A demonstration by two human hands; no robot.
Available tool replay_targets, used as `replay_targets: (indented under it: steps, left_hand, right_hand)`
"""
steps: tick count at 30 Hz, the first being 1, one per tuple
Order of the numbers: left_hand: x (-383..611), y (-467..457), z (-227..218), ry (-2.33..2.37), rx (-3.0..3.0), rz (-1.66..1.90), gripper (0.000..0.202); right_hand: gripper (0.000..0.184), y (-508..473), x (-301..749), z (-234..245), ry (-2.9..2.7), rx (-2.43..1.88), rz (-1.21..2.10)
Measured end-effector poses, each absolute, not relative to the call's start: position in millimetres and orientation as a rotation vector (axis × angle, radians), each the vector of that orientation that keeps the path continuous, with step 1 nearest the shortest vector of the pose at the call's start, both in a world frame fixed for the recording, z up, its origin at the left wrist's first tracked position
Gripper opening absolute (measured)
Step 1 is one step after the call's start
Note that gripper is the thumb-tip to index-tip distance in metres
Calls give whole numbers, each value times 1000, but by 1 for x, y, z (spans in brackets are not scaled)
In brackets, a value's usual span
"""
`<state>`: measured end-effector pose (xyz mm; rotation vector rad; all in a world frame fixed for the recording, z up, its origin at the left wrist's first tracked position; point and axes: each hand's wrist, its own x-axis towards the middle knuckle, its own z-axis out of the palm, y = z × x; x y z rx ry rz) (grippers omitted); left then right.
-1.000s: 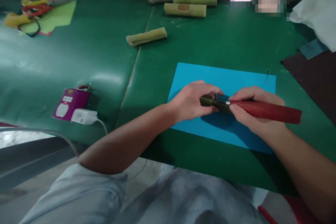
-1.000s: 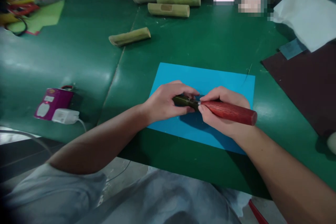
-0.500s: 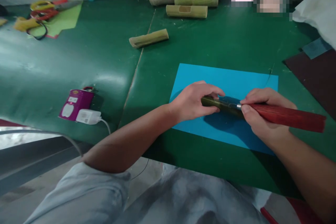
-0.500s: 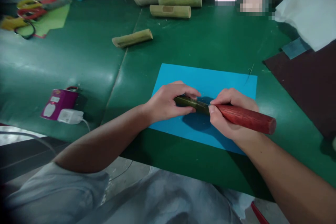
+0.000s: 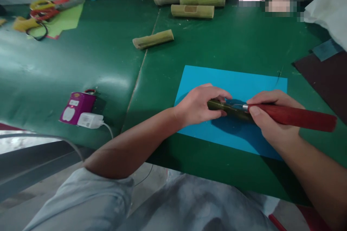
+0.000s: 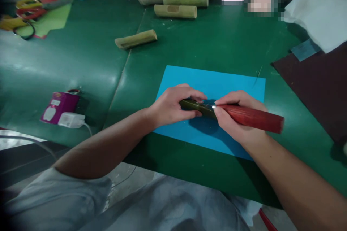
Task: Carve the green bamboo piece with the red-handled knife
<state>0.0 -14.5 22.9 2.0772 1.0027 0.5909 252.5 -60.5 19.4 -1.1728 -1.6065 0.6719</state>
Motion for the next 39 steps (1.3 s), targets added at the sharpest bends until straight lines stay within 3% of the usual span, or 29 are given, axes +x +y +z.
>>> replay_targets:
  steps: [16, 32, 39]
  left_hand:
    - [1, -14, 23, 982, 2120, 585, 38]
    - [0, -14, 22, 978, 2071, 632, 41]
    - [0, -15, 21, 983, 2078, 628, 39]
  right_hand:
    - [14, -56, 255, 34, -1823, -1336, 764]
    - [1, -49, 252, 14, -1811, -1116, 583]
    - [14, -51, 256, 16, -1660, -1074, 695]
